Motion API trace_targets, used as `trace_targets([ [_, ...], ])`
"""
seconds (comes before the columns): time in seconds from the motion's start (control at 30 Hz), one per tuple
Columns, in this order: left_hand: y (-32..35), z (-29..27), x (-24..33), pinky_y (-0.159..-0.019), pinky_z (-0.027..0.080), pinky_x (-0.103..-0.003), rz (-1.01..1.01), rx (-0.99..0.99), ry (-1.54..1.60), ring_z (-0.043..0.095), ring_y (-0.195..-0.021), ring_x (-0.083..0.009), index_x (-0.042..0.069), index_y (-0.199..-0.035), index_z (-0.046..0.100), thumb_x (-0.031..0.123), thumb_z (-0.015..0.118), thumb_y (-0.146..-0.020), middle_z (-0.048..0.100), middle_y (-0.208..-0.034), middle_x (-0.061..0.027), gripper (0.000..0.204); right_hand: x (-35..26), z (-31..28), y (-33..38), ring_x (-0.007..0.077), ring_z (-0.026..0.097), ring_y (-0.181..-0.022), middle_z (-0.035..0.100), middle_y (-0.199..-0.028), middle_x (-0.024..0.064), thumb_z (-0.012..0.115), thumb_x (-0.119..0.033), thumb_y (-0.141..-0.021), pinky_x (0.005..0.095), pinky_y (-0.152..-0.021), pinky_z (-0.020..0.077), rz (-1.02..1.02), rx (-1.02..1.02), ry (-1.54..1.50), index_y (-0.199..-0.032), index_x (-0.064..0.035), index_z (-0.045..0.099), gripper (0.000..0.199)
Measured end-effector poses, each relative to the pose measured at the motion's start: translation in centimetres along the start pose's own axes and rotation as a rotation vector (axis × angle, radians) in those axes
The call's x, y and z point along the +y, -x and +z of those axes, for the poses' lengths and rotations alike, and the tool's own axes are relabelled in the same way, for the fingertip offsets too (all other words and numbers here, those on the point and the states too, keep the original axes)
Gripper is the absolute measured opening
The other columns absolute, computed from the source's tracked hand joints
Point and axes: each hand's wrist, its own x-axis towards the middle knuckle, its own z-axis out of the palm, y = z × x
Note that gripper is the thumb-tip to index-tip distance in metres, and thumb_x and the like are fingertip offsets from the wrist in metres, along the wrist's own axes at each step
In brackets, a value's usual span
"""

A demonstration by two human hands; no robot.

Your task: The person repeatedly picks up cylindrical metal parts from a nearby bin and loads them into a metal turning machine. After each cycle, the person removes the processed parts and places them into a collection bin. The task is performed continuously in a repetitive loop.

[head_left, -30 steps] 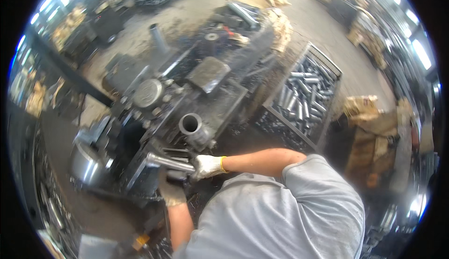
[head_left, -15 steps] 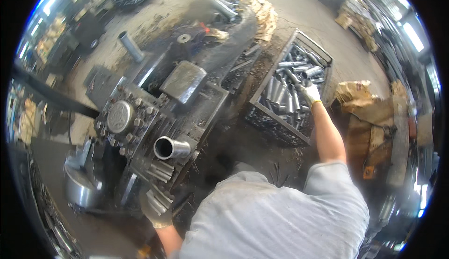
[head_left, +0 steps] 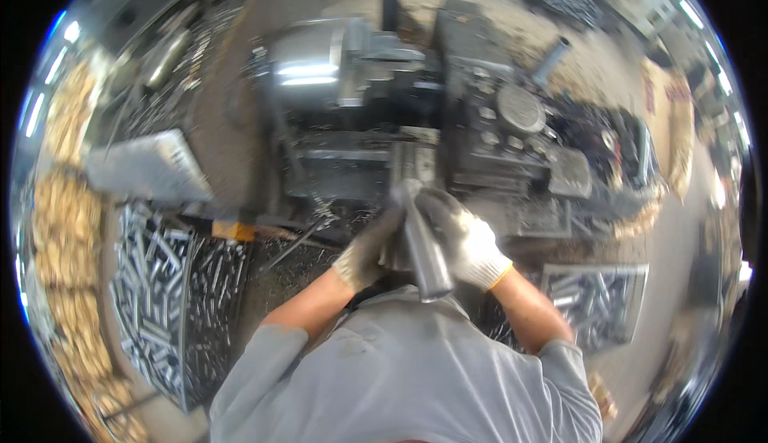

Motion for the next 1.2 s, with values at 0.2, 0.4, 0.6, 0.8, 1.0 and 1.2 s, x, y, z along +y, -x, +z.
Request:
trace_targets([
  [0.2, -1.3, -5.6, 4.3, -0.075, 0.06, -0.03, 0.362, 0.066, -0.298, 0.073, -0.085, -0.014, 0.005, -0.131, 0.069, 0.035, 0.067, -0.108, 0.076, -0.1, -0.0049, 0.038, 2.7, 6.3, -3.5, 0.0426, 0.075, -0.086, 0.077, -0.111, 0.0217, 0.073, -0.033, -0.088, 0.0494, -0.07, 0.0607, 0.274, -0.116, 0.555, -0.137, -0.01, 0.066, 0.055],
  [0.4, -2.4, -1.9, 6.2, -0.094, 0.057, -0.033, 0.499, 0.131, -0.042, 0.068, -0.103, -0.0139, 0.012, -0.137, 0.066, 0.042, 0.059, -0.111, 0.072, -0.115, -0.0017, 0.041, 0.2, -1.0, -8.5, 0.0162, 0.072, -0.084, 0.075, -0.097, 0.0092, 0.078, -0.022, -0.091, 0.0347, -0.069, 0.0596, 0.729, -0.063, -0.873, -0.127, 0.0063, 0.067, 0.047],
  [0.6, -4.2, 4.1, 7.3, -0.115, 0.045, -0.037, 0.665, -0.442, -0.064, 0.058, -0.133, -0.0193, 0.006, -0.159, 0.044, 0.04, 0.053, -0.113, 0.064, -0.141, -0.0084, 0.058, -4.0, -1.3, -12.7, 0.0183, 0.073, -0.096, 0.076, -0.108, 0.0091, 0.094, -0.025, -0.073, 0.0354, -0.09, 0.0597, 0.664, -0.103, -0.539, -0.131, -0.0012, 0.066, 0.069],
  [0.8, -9.8, 1.7, 8.4, -0.101, 0.059, -0.047, 0.436, 0.219, -1.743, 0.072, -0.114, -0.0333, 0.003, -0.139, 0.058, 0.037, 0.071, -0.102, 0.07, -0.122, -0.0209, 0.052, -0.7, -15.4, -19.7, 0.037, 0.077, -0.101, 0.076, -0.113, 0.0215, 0.084, -0.022, -0.076, 0.0447, -0.088, 0.0629, -0.207, 0.062, 0.046, -0.133, -0.0037, 0.063, 0.064],
  [1.0, -6.1, -6.9, 5.7, -0.092, 0.057, -0.03, 0.885, 0.557, -1.1, 0.069, -0.109, -0.013, 0.0, -0.129, 0.065, 0.009, 0.075, -0.1, 0.074, -0.114, -0.0063, 0.032, 9.8, -15.5, -30.7, 0.0397, 0.077, -0.093, 0.076, -0.105, 0.0202, 0.08, -0.021, -0.079, 0.0473, -0.085, 0.0636, -0.063, -0.457, 1.09, -0.119, -0.0065, 0.071, 0.044],
  [1.2, 3.5, -20.0, -0.1, -0.076, 0.058, -0.032, 0.564, 1.052, -0.519, 0.068, -0.084, -0.0149, 0.006, -0.117, 0.071, 0.019, 0.077, -0.1, 0.073, -0.095, -0.0067, 0.022, 14.5, -10.2, -31.9, 0.0389, 0.076, -0.098, 0.078, -0.104, 0.0248, 0.091, -0.043, -0.061, 0.0451, -0.085, 0.0603, 0.235, -0.746, 0.453, -0.114, 0.0005, 0.074, 0.071],
])
